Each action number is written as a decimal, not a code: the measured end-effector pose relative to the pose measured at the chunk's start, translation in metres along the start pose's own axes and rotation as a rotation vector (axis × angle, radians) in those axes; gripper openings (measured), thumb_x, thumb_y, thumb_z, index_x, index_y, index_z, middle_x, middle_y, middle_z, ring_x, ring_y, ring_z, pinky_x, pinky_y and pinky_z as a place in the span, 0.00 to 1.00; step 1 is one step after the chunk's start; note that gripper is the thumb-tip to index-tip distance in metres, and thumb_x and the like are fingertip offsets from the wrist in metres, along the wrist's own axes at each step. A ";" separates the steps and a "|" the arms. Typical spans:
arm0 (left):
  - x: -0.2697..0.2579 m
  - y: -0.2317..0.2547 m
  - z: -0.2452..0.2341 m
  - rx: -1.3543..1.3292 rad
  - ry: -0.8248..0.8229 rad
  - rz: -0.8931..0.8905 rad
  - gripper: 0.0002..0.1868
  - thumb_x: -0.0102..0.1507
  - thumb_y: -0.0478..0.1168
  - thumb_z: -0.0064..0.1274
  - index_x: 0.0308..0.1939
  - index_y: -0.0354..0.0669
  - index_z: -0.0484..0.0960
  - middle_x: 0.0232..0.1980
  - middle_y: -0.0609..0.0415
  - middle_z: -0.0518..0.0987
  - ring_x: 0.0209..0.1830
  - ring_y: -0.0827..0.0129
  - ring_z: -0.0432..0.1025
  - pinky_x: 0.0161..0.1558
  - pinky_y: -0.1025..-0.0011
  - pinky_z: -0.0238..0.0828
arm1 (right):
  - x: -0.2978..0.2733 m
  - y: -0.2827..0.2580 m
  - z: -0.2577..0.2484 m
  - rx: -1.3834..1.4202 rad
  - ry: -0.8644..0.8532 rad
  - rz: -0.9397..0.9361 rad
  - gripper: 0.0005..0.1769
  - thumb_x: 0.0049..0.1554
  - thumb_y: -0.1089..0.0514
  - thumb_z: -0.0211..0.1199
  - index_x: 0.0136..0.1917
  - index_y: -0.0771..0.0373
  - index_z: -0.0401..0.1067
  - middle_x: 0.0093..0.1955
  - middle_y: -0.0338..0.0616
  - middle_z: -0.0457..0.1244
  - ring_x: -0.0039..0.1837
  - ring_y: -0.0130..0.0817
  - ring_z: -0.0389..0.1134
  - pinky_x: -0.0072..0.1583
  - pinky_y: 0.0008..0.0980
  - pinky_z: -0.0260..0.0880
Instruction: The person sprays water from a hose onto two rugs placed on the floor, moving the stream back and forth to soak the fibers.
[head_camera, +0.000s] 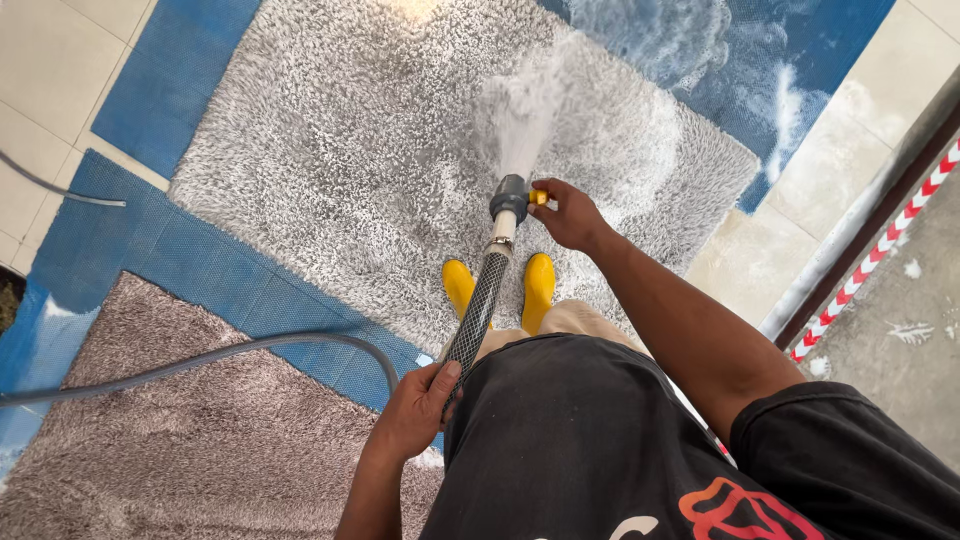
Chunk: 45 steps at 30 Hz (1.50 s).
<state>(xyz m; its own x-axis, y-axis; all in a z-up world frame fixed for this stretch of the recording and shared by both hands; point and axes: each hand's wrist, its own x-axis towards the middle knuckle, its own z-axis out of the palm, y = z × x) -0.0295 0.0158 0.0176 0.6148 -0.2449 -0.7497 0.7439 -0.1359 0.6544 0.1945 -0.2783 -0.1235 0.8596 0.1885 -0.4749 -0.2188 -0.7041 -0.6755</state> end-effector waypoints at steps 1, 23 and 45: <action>0.000 0.000 0.001 0.019 0.006 0.006 0.31 0.68 0.63 0.41 0.30 0.38 0.78 0.18 0.61 0.68 0.16 0.76 0.63 0.20 0.73 0.61 | 0.000 -0.003 -0.003 -0.010 0.002 0.004 0.30 0.60 0.48 0.65 0.71 0.61 0.66 0.67 0.51 0.66 0.69 0.46 0.67 0.68 0.40 0.65; 0.029 -0.009 -0.008 0.107 -0.047 -0.061 0.33 0.67 0.65 0.42 0.32 0.38 0.82 0.19 0.60 0.71 0.18 0.76 0.65 0.23 0.73 0.61 | -0.047 0.072 -0.005 -0.259 -0.124 0.208 0.28 0.54 0.44 0.69 0.65 0.58 0.74 0.58 0.52 0.70 0.59 0.47 0.72 0.61 0.42 0.71; 0.050 0.014 -0.001 0.125 -0.161 0.008 0.32 0.68 0.64 0.41 0.31 0.38 0.80 0.19 0.60 0.71 0.17 0.76 0.65 0.23 0.73 0.63 | -0.044 0.069 -0.042 -0.103 0.165 0.077 0.27 0.55 0.49 0.71 0.64 0.62 0.73 0.59 0.56 0.67 0.60 0.50 0.70 0.61 0.43 0.69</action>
<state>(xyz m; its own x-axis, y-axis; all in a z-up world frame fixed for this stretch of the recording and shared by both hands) 0.0122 0.0026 -0.0109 0.5630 -0.3957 -0.7256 0.6947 -0.2490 0.6748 0.1608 -0.3641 -0.1250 0.9081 0.0225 -0.4183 -0.2459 -0.7798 -0.5757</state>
